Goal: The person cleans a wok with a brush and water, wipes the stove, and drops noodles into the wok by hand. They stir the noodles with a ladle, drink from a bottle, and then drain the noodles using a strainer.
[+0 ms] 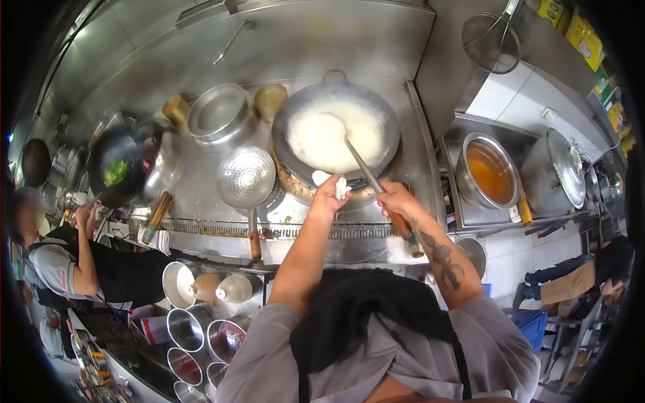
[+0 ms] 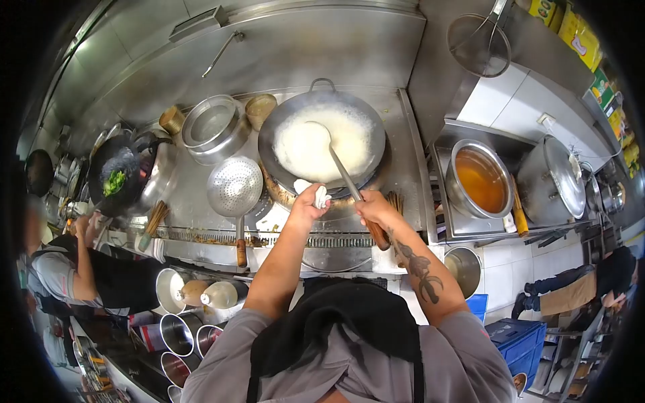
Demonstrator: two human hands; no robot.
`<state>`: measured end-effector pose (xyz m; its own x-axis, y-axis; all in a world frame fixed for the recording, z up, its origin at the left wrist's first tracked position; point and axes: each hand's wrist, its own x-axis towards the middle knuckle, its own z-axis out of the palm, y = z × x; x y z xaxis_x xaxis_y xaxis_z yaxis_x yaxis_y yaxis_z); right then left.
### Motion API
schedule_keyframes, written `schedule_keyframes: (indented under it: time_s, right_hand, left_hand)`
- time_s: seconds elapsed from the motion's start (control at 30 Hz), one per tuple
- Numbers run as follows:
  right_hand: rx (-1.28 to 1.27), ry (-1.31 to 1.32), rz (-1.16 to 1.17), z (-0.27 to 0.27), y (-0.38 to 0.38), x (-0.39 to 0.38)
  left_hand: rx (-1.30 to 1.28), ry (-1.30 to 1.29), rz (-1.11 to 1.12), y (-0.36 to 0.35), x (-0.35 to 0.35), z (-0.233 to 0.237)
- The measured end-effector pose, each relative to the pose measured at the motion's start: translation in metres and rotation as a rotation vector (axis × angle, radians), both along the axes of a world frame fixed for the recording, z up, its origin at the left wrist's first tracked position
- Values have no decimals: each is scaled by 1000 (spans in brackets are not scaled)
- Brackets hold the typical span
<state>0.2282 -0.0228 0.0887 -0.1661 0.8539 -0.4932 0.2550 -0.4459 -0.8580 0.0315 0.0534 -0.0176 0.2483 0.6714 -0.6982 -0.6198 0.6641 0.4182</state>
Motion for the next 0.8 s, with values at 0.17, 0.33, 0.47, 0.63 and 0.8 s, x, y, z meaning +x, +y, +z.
schedule_keyframes:
  time_s: [0.17, 0.33, 0.47, 0.63, 0.8]
  right_hand:
    - [660, -492, 20, -36, -27, 37]
    - [649, -786, 9, -38, -45, 80]
    - [789, -673, -50, -32, -62, 86]
    - [797, -672, -50, -13, -65, 83]
    - [771, -606, -50, 6, -55, 70]
  left_hand:
    - [23, -8, 40, -5, 1, 2]
    - [132, -11, 69, -16, 1, -3]
    - [207, -79, 205, -44, -10, -6]
    - [222, -202, 209, -77, -28, -2]
    - [201, -397, 212, -86, -48, -2]
